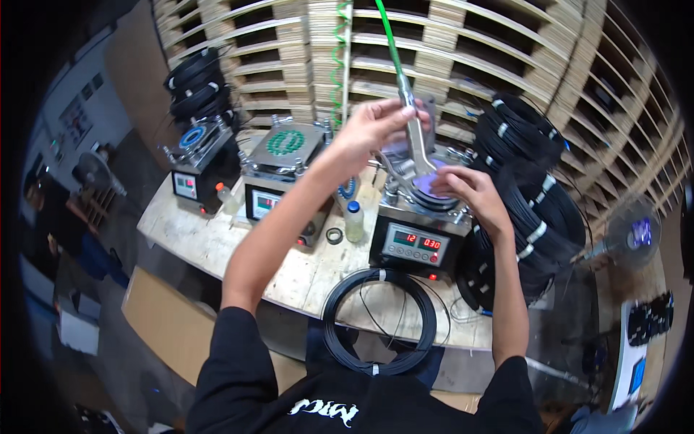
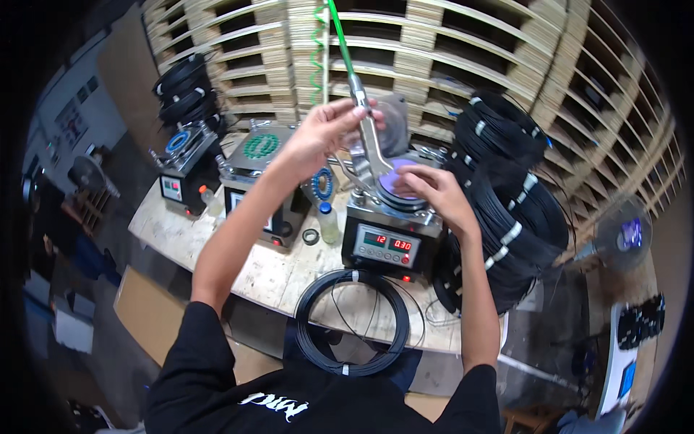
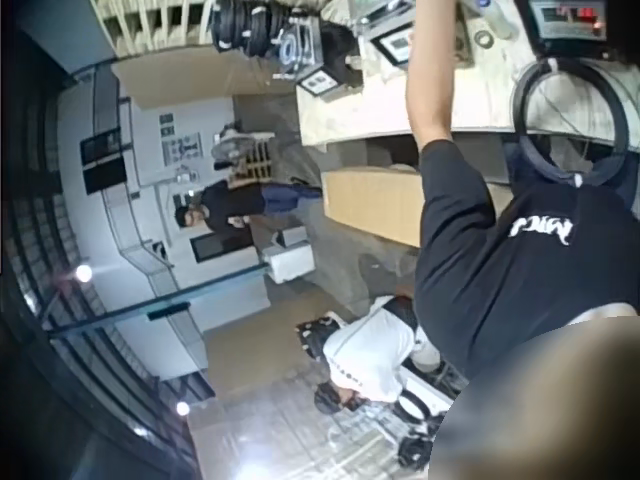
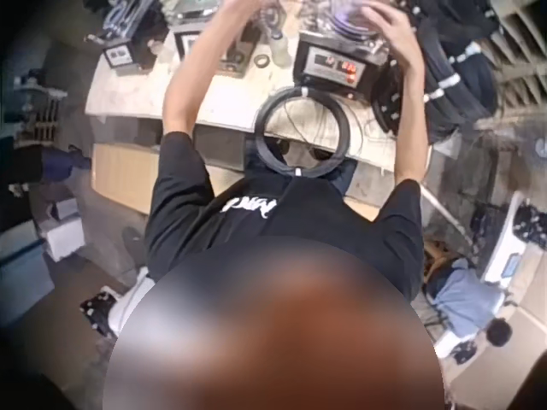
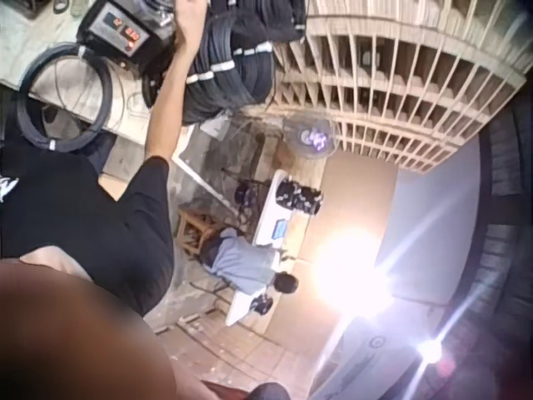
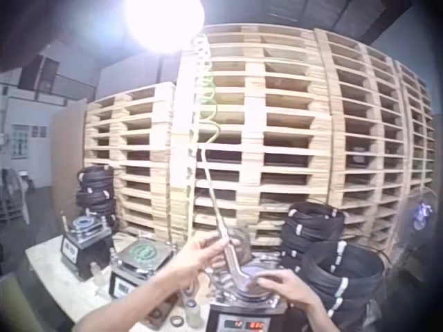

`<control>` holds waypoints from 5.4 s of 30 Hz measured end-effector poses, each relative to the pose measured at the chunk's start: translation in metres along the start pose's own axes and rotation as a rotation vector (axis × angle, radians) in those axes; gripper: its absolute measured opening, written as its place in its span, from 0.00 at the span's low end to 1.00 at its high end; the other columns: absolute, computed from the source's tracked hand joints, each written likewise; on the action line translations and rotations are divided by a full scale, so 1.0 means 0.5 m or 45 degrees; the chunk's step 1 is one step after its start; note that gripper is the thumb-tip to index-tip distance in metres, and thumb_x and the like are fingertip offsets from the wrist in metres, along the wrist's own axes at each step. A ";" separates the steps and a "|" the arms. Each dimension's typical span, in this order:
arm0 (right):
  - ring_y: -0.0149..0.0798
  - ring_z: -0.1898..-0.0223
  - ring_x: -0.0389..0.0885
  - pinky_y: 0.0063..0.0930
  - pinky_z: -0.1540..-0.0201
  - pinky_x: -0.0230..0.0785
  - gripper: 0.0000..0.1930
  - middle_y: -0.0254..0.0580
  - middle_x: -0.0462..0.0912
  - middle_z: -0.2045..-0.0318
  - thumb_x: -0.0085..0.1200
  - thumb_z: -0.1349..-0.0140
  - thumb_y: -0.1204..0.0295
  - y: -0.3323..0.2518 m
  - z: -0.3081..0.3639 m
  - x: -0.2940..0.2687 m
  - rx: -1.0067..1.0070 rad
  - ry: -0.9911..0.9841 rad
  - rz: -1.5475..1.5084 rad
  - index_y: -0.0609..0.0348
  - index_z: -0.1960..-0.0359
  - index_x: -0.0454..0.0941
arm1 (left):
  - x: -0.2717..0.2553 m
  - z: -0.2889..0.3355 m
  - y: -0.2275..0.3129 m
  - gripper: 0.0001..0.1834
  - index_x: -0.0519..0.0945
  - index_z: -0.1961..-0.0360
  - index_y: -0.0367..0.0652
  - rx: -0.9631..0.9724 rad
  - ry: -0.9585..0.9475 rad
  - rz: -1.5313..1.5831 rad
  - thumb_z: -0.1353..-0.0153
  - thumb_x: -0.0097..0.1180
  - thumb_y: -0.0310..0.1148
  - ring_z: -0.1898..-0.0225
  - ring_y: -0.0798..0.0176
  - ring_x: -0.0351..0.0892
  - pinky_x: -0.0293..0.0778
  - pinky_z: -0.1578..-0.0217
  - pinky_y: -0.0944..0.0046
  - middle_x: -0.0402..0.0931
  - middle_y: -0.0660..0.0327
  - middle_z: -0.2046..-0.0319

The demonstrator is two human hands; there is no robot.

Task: Preparing and mounting fiber optic cables into industrial polishing machines.

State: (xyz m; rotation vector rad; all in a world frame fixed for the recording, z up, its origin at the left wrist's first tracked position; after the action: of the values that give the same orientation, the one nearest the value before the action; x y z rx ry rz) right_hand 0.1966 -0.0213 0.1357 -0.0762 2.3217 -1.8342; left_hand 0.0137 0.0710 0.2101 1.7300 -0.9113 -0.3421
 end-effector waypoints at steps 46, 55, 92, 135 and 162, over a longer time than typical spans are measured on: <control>0.24 0.60 0.78 0.18 0.54 0.68 0.10 0.35 0.85 0.61 0.56 0.31 0.74 0.084 0.079 -0.093 -0.220 0.589 0.343 0.66 0.54 0.84 | -0.311 0.335 -0.524 0.46 0.65 0.31 0.40 -0.340 0.792 -0.944 0.52 0.73 0.27 0.45 0.52 0.78 0.70 0.41 0.56 0.76 0.49 0.42; 0.24 0.59 0.77 0.19 0.52 0.68 0.08 0.32 0.84 0.62 0.55 0.32 0.76 0.092 0.096 -0.091 -0.223 0.603 0.287 0.65 0.56 0.84 | -0.238 0.289 -0.347 0.33 0.78 0.45 0.33 0.190 0.866 -1.037 0.51 0.75 0.37 0.53 0.49 0.82 0.76 0.51 0.56 0.79 0.47 0.52; 0.26 0.57 0.80 0.19 0.49 0.71 0.10 0.41 0.85 0.56 0.49 0.32 0.82 0.115 0.153 -0.095 -0.384 0.845 0.137 0.71 0.53 0.81 | 0.130 -0.027 -0.147 0.10 0.89 0.62 0.50 1.026 -0.776 -3.185 0.44 0.62 0.35 0.41 0.55 0.74 0.57 0.31 0.38 0.84 0.64 0.52; 0.25 0.58 0.78 0.19 0.51 0.70 0.11 0.39 0.82 0.57 0.49 0.34 0.82 0.113 0.155 -0.092 -0.368 0.819 0.112 0.70 0.52 0.80 | 0.107 -0.015 -0.126 0.28 0.80 0.42 0.51 0.545 -0.599 -2.998 0.48 0.66 0.27 0.40 0.49 0.71 0.63 0.37 0.33 0.78 0.61 0.48; 0.26 0.59 0.78 0.20 0.52 0.69 0.12 0.36 0.84 0.59 0.48 0.33 0.79 0.096 0.152 -0.105 -0.346 0.846 0.362 0.68 0.53 0.83 | -0.321 0.244 -0.490 0.44 0.67 0.42 0.36 -0.239 0.537 -1.227 0.57 0.80 0.36 0.47 0.44 0.81 0.74 0.46 0.53 0.80 0.42 0.52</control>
State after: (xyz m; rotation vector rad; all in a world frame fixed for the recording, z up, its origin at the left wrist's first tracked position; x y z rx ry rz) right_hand 0.2650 -0.0748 0.0782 0.9070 2.7906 -1.5437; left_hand -0.0709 0.1290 -0.0903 1.8600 0.3011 -0.6230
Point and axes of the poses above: each hand's wrist, its own z-axis away from the middle knuckle, its own x-axis out of the palm, y = z × x, the point moved 7 cm from there along -z, towards the middle knuckle
